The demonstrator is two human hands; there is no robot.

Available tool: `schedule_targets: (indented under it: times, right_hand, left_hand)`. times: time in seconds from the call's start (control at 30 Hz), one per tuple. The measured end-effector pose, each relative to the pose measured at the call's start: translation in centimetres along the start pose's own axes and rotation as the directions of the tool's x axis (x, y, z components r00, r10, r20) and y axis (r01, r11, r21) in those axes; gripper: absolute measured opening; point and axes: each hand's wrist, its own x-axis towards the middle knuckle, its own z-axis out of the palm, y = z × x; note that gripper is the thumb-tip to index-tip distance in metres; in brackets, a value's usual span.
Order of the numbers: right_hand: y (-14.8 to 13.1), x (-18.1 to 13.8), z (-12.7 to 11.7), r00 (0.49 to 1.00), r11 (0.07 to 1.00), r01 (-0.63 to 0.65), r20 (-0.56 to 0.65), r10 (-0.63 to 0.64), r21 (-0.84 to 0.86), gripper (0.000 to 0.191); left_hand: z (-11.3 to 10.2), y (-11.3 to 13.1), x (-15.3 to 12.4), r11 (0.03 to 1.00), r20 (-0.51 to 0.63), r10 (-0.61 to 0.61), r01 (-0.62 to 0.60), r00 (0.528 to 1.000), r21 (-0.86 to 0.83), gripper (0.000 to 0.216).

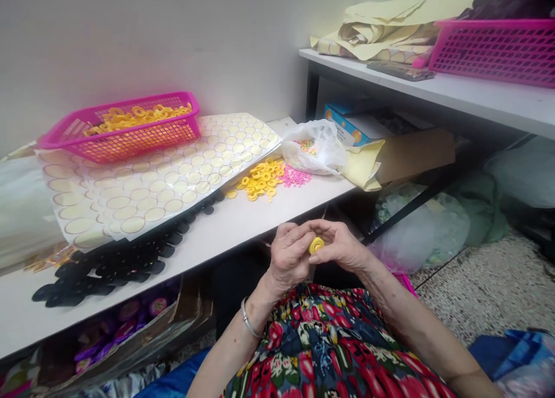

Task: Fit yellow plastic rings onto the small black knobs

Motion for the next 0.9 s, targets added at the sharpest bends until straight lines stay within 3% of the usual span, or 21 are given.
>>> schedule_targets:
  times: [0.27,0.47,0.7,0.83,0.9]
  right_hand:
    - [1.7,0.1,-0.4,0.995,0.987,0.017,-0.096,-0.001,0.160,0.044]
    - [2.5,0.5,-0.5,0.998,0.992,-0.051,0.047,0.046,0.117,0.048]
    - [3.6,2.4,-0.2,0.997,0.991,-0.074,-0.001,0.074,0.108,0.039]
    - [4.1,3.5,-0.3,0.973,0.972,-0.206,0.127,0.191,0.115,0.042]
    - [4.4,4.1,-0.4,0.964,0.959,-0.250,0.129,0.233,0.137,0.043]
  left_hand:
    - [0.4,0.3,-0.1,1.000,0.055,-0.001,0.000,0.998,0.007,0.020]
    - [0.5,-0.2,-0.8,0.993,0.091,-0.118,0.119,0.989,-0.016,0.017]
    - [0.5,-1.7,-2.0,0.987,0.116,-0.162,0.160,0.980,0.024,0.013]
    - [0.5,-2.7,-3.2,0.974,0.129,-0.228,0.225,0.965,0.039,0.012]
    - [0.4,-3.1,-3.6,0.967,0.154,-0.254,0.249,0.955,0.056,0.013]
